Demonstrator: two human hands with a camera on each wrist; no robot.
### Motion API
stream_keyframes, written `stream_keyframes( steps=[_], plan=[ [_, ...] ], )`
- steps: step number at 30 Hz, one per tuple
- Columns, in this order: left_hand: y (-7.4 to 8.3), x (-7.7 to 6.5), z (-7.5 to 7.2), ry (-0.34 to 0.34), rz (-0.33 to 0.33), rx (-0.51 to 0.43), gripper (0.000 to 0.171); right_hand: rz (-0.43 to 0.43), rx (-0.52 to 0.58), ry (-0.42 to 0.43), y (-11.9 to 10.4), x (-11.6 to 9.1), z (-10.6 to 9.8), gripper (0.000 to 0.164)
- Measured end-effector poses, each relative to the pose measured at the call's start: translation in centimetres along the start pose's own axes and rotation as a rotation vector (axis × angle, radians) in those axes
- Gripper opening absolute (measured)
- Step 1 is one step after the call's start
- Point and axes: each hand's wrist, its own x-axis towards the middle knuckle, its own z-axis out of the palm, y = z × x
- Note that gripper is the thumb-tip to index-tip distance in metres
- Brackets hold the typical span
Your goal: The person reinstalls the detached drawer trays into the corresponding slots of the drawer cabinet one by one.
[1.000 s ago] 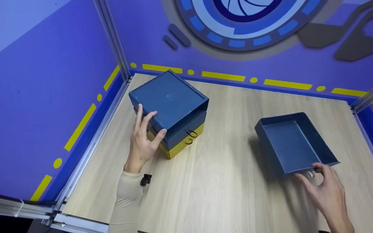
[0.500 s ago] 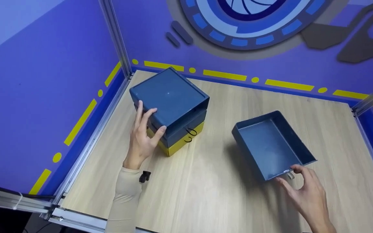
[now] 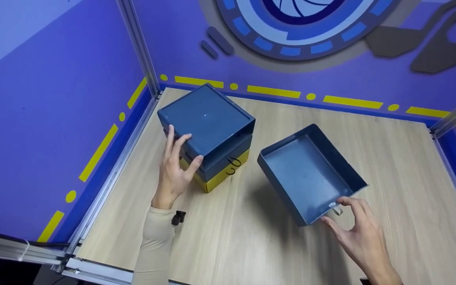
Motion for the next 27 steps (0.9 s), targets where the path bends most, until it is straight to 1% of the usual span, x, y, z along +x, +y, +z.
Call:
stream_keyframes(
  steps=[7,12,17,24,27],
  plan=[
    [-0.2,-0.2,-0.1,-0.016,0.008,-0.007,0.06,-0.046,0.019,-0.049,-1.7,-0.5,0.4,0.062],
    [-0.3,-0.2,-0.4,-0.021,0.013,0.008,0.058,-0.098,0.037,-0.067,-2.5,-0.2,1.2,0.063],
    [-0.3,-0.2,-0.5,-0.012,0.007,0.002,0.057,-0.139,0.048,-0.088,-3.3,0.4,1.7,0.064],
    [-0.1,0.0,-0.4,-0.012,-0.004,-0.006,0.058,-0.228,0.086,-0.073,-4.3,1.4,2.9,0.062],
    [-0.1,0.0,-0.3,-0.013,0.001,-0.014,0.057,-0.247,0.109,-0.071,-4.5,1.8,3.3,0.061]
  ],
)
